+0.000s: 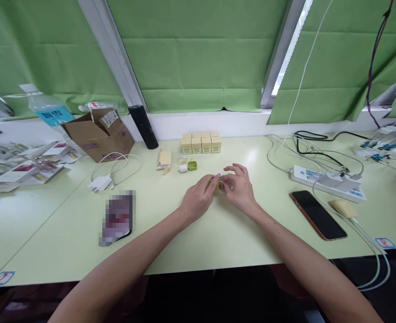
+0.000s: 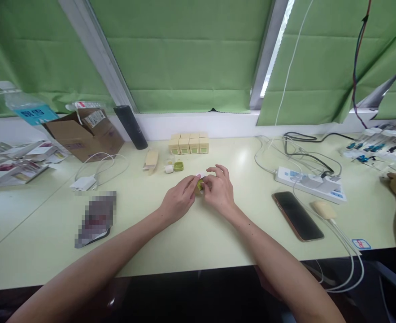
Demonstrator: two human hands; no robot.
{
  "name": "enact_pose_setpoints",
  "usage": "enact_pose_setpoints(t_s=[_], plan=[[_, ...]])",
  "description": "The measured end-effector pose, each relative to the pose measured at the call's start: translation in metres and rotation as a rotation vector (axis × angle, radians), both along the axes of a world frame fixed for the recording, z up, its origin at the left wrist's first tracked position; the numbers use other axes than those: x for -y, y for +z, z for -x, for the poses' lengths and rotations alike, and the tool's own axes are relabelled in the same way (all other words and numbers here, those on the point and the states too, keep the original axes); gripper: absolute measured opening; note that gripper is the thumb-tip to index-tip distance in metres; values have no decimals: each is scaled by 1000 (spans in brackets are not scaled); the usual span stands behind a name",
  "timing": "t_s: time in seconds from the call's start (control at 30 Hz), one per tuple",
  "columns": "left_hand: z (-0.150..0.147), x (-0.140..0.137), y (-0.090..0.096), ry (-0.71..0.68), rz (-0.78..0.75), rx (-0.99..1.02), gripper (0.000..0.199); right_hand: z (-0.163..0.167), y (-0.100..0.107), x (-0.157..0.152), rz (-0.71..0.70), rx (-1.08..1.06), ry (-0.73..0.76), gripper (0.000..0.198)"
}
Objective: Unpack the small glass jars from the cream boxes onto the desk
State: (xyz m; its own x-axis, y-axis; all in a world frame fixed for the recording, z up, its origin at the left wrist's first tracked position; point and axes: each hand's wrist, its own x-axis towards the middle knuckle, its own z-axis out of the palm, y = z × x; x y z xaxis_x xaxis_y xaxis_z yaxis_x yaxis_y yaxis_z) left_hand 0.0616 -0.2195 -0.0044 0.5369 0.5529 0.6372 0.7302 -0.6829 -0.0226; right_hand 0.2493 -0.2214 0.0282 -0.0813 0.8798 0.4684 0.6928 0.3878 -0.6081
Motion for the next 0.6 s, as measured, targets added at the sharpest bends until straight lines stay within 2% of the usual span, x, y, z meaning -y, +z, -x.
enact_pose_setpoints(t_s=[0.13,0.3,0.43,0.6], plan=[[4,-2,1,70,76,51,84,-5,1,-5,-50,-292,62,12],[11,-6,1,136,156,102,83,-18,7,-13,63,-669,91,29],[15,-9,2,150,187,136,82,-34,12,-22,162,-719,74,34],[17,-12,1,196,213,182,81,-40,7,-28,277,-654,74,35]])
